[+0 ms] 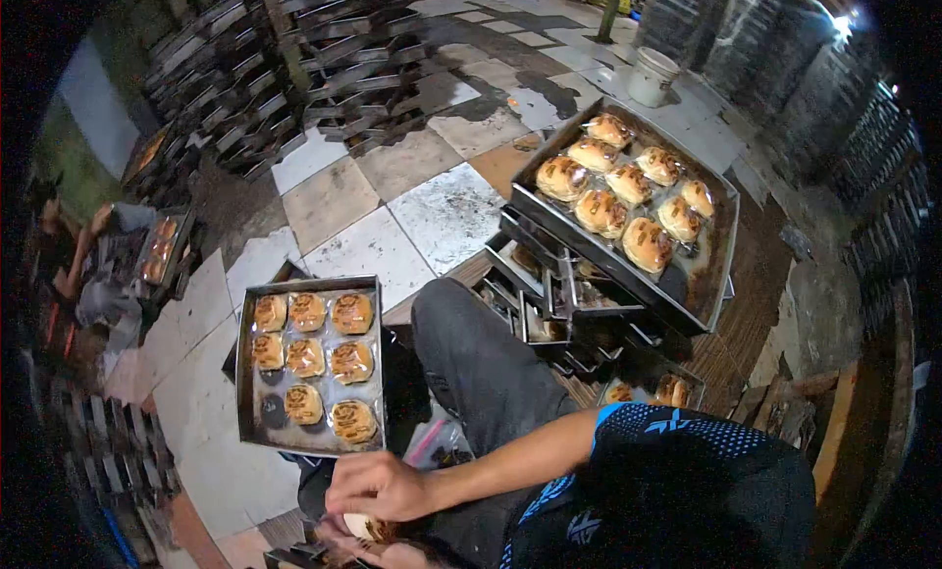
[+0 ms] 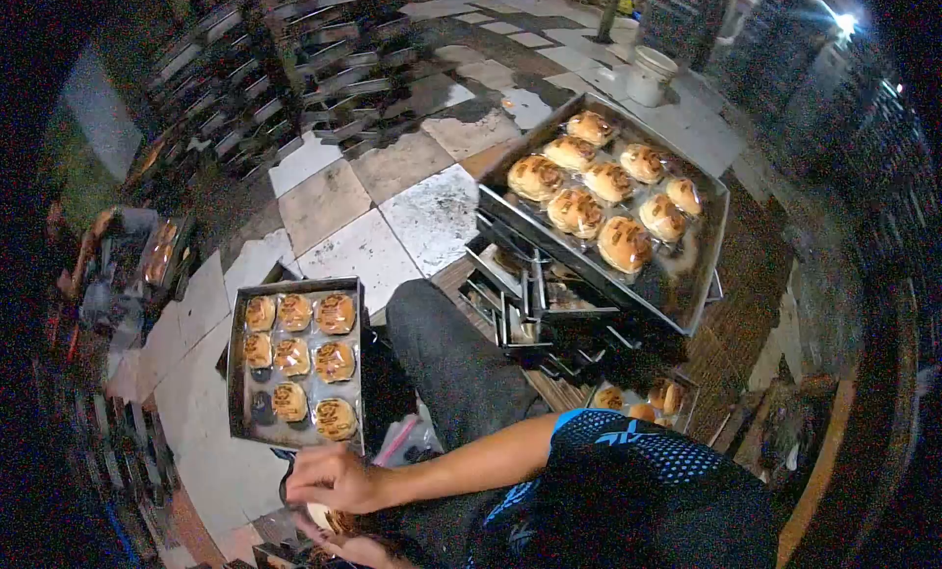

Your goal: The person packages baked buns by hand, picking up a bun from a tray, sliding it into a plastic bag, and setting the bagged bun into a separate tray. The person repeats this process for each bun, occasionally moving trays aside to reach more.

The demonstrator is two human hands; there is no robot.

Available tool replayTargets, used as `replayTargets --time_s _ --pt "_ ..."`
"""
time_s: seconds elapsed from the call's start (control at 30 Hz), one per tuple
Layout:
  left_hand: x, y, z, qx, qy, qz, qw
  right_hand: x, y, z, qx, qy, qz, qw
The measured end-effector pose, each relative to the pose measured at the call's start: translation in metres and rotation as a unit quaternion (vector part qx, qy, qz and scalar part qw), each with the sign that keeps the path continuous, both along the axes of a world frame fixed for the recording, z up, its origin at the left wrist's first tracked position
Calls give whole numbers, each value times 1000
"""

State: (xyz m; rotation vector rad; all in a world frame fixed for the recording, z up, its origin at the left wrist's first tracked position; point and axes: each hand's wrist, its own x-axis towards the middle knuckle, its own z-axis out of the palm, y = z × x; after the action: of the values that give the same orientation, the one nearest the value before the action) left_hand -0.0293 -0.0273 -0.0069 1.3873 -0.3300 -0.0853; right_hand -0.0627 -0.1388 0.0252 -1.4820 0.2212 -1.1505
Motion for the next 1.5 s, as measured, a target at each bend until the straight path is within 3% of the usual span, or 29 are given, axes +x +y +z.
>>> replayTargets --time_s 0.03,0.07,0.1,0.17,0.2,0.23,0.27,0.3,0.4,0.47,0.5,0.57,0.7,0.77,0.8,0.83,0.87,0.93,1.03,1.1,1.13,1.17,1.2,1.23,1.27,1.3,1.37,1.4,1.5 --pt "5 2 1 -41 -67 26 997 1 2 -2 69 13 31 997" --pt "22 32 -15 52 -93 -2 994 2 3 1 73 31 41 996" --pt "20 36 13 319 -145 124 928 2 4 5 81 51 59 994" --pt "35 44 17 221 -201 214 930 5 -7 30 -7 92 88 992" --pt "46 38 36 125 -329 208 913 8 -13 42 -115 74 54 989" --pt "56 66 20 157 -255 174 938 15 -17 48 -218 45 24 975" --pt "76 93 1 106 -439 136 882 20 -18 38 -253 14 47 966" --pt "78 100 -5 190 -431 171 865 28 -17 18 -286 -23 75 955" --pt "88 100 -41 299 -260 179 900 59 0 -51 -103 151 128 975" --pt "102 103 -44 250 -417 138 863 62 -2 -63 -93 134 149 975" --pt "98 121 -58 243 -304 103 915 60 0 -58 -96 127 151 976" --pt "77 100 -67 116 -194 206 952 54 1 -53 -121 156 140 970" --pt "101 72 -60 214 -338 150 904 100 8 -40 -265 84 79 957" --pt "111 63 -46 216 -332 163 904 127 7 -50 -233 138 50 961" --pt "116 68 -37 244 -173 190 935 132 2 -52 -53 201 7 978" --pt "120 72 -32 264 -11 212 941 128 -4 -54 -109 212 -16 971" --pt "110 82 -36 264 -13 214 940 114 3 -56 -94 230 -19 968" --pt "64 120 -54 95 247 164 950 67 28 -69 -43 289 -3 957" --pt "14 131 -58 105 145 191 965 -1 55 -104 64 423 44 903" --pt "0 134 -23 506 -74 74 856 -21 38 -100 75 560 199 801" --pt "-3 135 -26 505 -78 68 857 -23 29 -97 0 502 162 850" --pt "-6 136 -33 366 -102 117 917 -20 21 -89 -76 435 125 888" --pt "-7 136 -35 217 -125 165 954 -8 8 -54 -140 479 69 864" --pt "-1 134 -18 215 -134 165 953 1 4 -32 -86 423 60 900" --pt "13 128 9 228 1 172 958 9 3 -27 -156 322 113 927" --pt "26 123 26 233 136 165 949 19 6 -24 -230 248 184 923" --pt "53 114 14 200 115 147 962 35 27 -28 -316 272 276 866" --pt "63 111 21 288 25 97 952 40 38 -43 -340 361 292 818" --pt "86 104 2 130 147 80 977 24 18 -35 -135 353 330 865"
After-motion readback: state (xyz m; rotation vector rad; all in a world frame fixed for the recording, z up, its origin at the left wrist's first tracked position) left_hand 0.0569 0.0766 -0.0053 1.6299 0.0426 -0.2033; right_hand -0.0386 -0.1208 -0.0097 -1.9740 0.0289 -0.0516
